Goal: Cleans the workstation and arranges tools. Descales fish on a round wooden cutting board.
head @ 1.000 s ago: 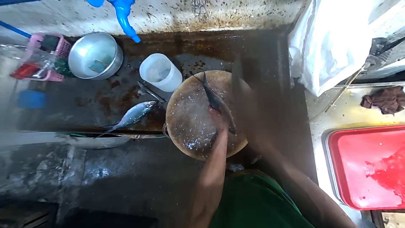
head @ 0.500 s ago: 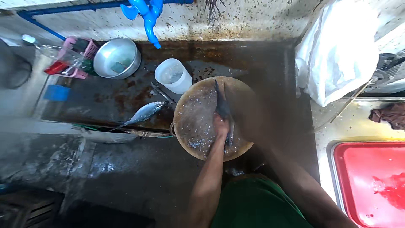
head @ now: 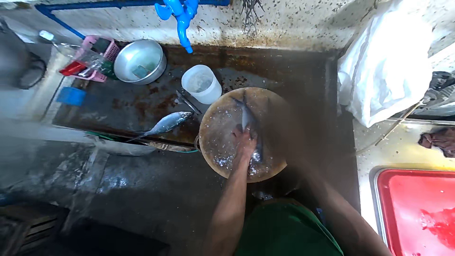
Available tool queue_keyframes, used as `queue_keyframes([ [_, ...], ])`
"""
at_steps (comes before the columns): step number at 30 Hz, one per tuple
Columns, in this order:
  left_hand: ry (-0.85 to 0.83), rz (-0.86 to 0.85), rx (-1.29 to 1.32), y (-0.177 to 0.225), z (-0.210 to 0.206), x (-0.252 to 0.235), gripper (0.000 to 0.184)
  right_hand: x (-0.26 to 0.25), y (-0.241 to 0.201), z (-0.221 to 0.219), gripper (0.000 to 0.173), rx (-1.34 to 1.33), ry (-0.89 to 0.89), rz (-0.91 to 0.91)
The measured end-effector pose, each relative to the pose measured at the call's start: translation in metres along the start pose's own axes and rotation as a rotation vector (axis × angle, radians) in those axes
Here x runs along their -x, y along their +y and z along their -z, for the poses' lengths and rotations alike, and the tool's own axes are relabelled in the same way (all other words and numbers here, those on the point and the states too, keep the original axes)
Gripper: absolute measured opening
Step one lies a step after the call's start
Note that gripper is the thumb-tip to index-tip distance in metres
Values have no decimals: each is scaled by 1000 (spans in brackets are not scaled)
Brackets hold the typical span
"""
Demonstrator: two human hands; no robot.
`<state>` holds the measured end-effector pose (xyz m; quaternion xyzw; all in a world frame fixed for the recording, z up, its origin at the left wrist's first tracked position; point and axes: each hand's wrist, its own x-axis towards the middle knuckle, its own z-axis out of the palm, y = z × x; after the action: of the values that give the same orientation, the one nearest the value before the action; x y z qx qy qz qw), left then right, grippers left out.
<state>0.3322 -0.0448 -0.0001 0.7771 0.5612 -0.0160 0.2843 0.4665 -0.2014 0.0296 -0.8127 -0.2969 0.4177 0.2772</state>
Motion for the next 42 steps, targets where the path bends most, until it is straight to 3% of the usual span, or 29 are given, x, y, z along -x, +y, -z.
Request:
queue_keyframes([
  [5,168,-78,276,8,-45,-5,55,14,-26,21,39,-12,63,130],
  [8,173,-120,324,6,-46,-6,61,31,-48,26,39,-76,406,433],
  [10,170,-123,359,5,-44,-8,61,14,-43,11,44,-87,553,516],
  [11,177,-120,377,5,-45,-8,60,2,-35,1,46,-40,526,462],
  [12,181,-119,387,3,-45,-9,59,-8,-27,-5,47,36,387,335],
  [14,186,-133,398,-1,-48,-8,58,-22,-31,10,50,136,-38,52],
  [15,192,-154,400,-4,-49,-8,58,-22,-39,25,47,119,-161,-20],
  [16,198,-174,407,-4,-47,-13,58,-22,-49,41,42,100,-167,-12],
  [18,190,-188,413,-7,-48,-12,58,-5,-63,55,38,5,16,94],
  [20,193,-206,428,-6,-49,-15,57,-5,-62,40,38,-75,314,258],
  [22,196,-208,435,-6,-48,-17,56,-19,-44,10,42,-39,416,316],
  [24,186,-206,422,-5,-45,-17,55,-29,-35,5,48,122,105,164],
  [26,174,-214,418,-8,-45,-16,56,-29,-53,34,49,170,-204,-2],
  [28,168,-201,423,-9,-45,-18,55,-23,-64,53,42,105,-115,32],
  [30,171,-192,409,-5,-45,-18,55,-9,-70,56,38,-20,147,143],
  [32,180,-185,403,-4,-45,-17,55,-16,-56,30,37,-69,367,248],
  [33,181,-186,401,-4,-44,-17,55,-25,-43,14,38,-35,379,266],
  [35,189,-186,406,-4,-45,-15,55,-37,-19,2,45,54,102,183],
  [37,207,-188,429,-4,-47,-16,55,-33,-25,28,46,76,-184,45],
  [38,218,-174,456,-3,-47,-18,55,-30,-31,43,45,83,-237,11],
  [40,226,-93,491,-6,-46,-6,56,-13,-26,58,44,83,-210,-15],
  [42,216,14,437,-4,-35,11,59,3,-12,64,44,65,-53,-1],
])
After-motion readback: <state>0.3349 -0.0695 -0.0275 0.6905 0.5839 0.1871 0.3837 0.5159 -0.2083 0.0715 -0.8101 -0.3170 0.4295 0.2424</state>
